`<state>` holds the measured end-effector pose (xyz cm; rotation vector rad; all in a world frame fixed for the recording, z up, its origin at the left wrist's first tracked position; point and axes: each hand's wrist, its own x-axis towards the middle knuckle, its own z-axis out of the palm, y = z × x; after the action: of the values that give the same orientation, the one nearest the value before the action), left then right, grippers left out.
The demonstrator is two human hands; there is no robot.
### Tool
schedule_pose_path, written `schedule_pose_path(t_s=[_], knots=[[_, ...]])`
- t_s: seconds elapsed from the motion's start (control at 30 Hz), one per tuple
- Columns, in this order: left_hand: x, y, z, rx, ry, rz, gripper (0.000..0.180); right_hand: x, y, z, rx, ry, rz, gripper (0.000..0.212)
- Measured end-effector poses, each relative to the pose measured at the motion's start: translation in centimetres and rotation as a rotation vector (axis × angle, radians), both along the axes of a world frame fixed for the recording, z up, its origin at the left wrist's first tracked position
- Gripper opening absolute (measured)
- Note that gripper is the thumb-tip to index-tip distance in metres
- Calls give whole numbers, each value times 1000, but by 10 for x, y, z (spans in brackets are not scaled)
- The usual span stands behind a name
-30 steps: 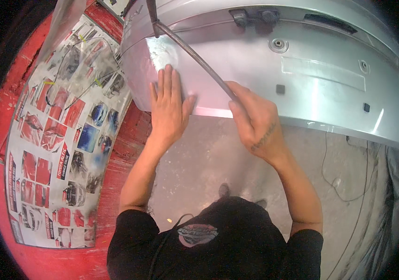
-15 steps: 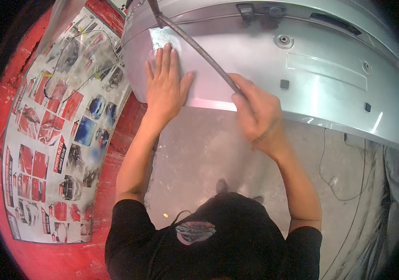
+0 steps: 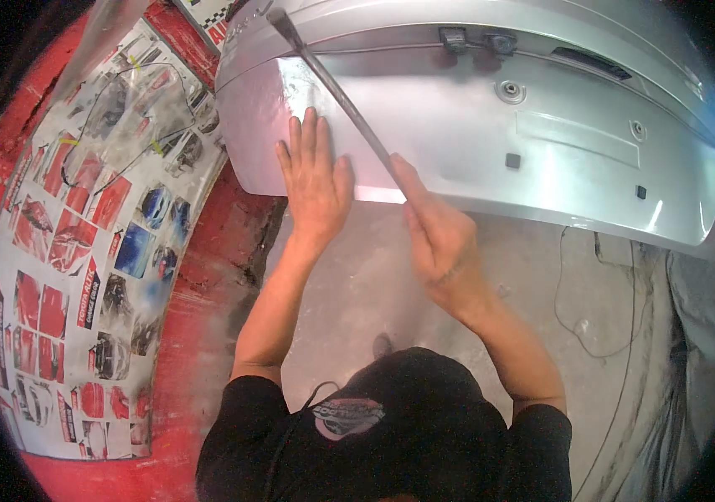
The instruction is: The person applies a clear protective film to the rear bumper of a silver car. They use a squeegee tool to smooth the film and remove bubbles, working methodically across the surface.
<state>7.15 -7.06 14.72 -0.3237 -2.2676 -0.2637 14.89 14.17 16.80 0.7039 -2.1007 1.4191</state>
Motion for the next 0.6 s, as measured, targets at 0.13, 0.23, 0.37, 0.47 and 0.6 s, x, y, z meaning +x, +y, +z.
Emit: schedule_pose_path(t_s=[0.13,0.23,0.37,0.47,0.6], knots=[[-3,0,3,9,10,-18,64,-8,-12,1,-6,174,-51,58],[-3,-1,2,8,9,-36,65,-17,-17,-3,212,14,-91,60],[-2,-2,3,4,-8,-44,65,-8,-20,3,120,67,-104,63],[-2,-3,1,-6,3,-45,65,-7,-23,7,-16,243,-119,66],[-3,-3,0,-12,19,-59,65,-16,-23,-5,98,145,-127,67]])
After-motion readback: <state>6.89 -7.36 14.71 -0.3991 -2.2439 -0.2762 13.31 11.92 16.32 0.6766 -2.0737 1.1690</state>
